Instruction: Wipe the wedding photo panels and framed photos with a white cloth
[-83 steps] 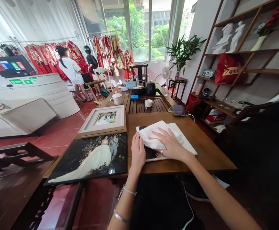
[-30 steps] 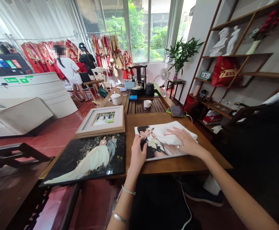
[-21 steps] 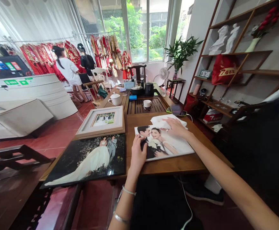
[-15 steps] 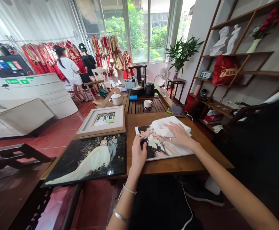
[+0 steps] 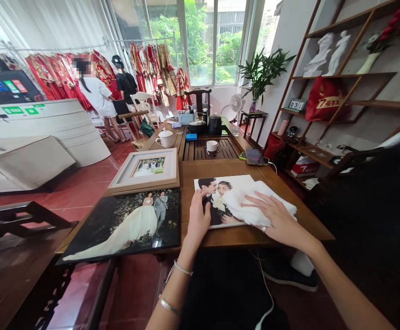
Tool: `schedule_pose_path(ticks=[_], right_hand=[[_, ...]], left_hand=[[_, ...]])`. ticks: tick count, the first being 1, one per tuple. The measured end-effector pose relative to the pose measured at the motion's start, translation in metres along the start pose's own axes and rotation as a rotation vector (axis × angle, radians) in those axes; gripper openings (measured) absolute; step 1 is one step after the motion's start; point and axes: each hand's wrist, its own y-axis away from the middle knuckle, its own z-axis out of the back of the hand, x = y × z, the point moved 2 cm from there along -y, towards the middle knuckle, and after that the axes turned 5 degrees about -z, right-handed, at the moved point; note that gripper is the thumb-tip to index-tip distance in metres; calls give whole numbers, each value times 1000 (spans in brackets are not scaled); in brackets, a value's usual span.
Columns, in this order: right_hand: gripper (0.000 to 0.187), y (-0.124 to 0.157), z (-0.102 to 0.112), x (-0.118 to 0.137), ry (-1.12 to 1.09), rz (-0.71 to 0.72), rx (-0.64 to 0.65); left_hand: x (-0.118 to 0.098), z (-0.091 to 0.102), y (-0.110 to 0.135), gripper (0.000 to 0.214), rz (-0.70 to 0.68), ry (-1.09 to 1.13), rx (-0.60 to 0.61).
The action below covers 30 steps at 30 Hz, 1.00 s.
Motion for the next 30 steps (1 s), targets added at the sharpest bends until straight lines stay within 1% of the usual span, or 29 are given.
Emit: schedule_pose_path(ticks=[4,7,10,12,15,18,20,22,24,27,30], right_hand=[[55,-49,-5,-17,-1,-68,6],[60,-83,-7,-26,6,-128,-7],[59,-103,-10,-29,20,-141,-19],[59,-106,-11,-28,18,-139,-20],[59,-93,-13,-21,3,-91,-22],[55,-61,-13,-9,4,7,-33],[63,-35,-11,0,6,53,-44],[74,-10,-9,9,-5,71,-50],[79,9,-6,16,-22,79,-39],[77,21,-3,20,-46,84,-14],[68,12,-4,13,-66,78,-5]], left_hand=[[4,-1,1,33,-4,0,0],[6,-2,1,32,-2,11,-10],[5,-2,1,31,9,20,-25],[3,-2,2,30,14,23,-33],[1,-1,1,30,16,32,-38],[0,0,1,29,24,29,-33],[0,0,1,29,22,19,-29],[0,0,1,28,12,12,-27],[0,0,1,28,-2,7,-24],[2,-1,1,29,-14,1,-18],[4,-1,1,31,-16,4,-15]])
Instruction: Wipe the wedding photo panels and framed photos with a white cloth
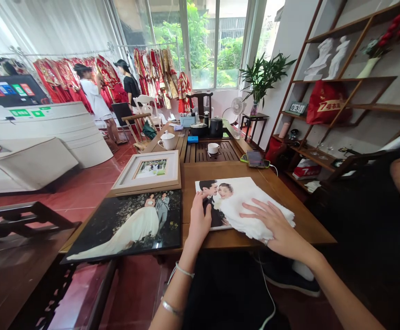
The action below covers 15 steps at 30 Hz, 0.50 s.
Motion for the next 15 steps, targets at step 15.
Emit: schedule_pose_path(ticks=[15], right_hand=[[62,-124,-13,-39,53,-170,22]], left_hand=[[4,0,0,29,6,8,-12]])
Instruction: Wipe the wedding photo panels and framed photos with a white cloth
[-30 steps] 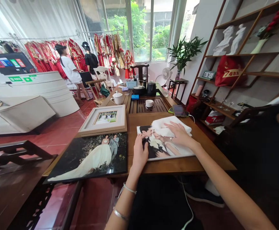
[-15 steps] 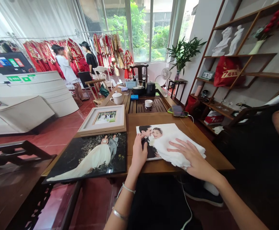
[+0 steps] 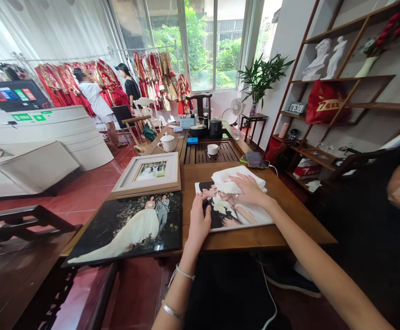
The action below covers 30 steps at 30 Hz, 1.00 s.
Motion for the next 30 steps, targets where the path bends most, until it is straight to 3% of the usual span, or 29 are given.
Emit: schedule_pose_path(ticks=[4,11,15,21,26,30], right_hand=[[62,31,0,11,6,92,6],[81,122,13,33,-57,185,0],[80,141,22,35,-102,196,89],[71,114,22,25,-113,183,93],[57,63,13,12,-101,144,46],[63,18,6,6,-71,56,29]], left_hand=[[-1,0,0,29,6,9,-14],[-3,1,0,28,13,23,-15],[-5,1,0,29,22,11,6],[-3,1,0,28,29,14,17],[-4,1,0,28,28,11,3],[-5,0,0,27,26,20,3]])
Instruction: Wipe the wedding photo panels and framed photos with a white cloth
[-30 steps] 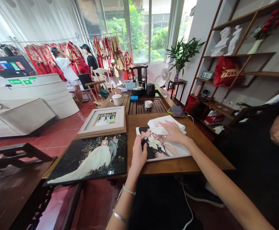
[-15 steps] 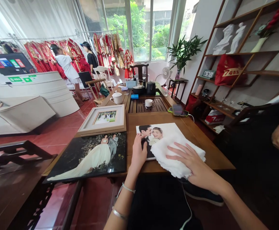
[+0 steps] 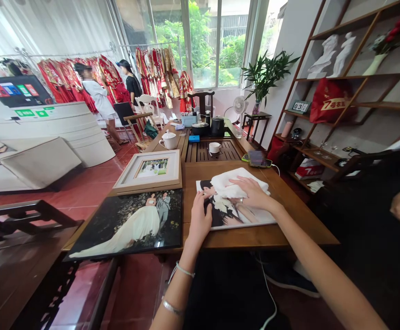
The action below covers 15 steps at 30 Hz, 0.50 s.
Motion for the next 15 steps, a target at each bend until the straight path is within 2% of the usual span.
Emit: schedule_pose_path(ticks=[4,7,10,15], right_hand=[[63,-22,-4,2,39,-34,3],[58,-15,-5,9,48,-3,20],[63,12,-4,17,48,70,27],[82,77,3,32,18,163,25]], left_hand=[[2,-1,0,27,4,14,-13],[2,-1,0,28,10,9,-15],[1,0,0,31,-10,13,-5],[-1,1,0,34,-22,21,-18]])
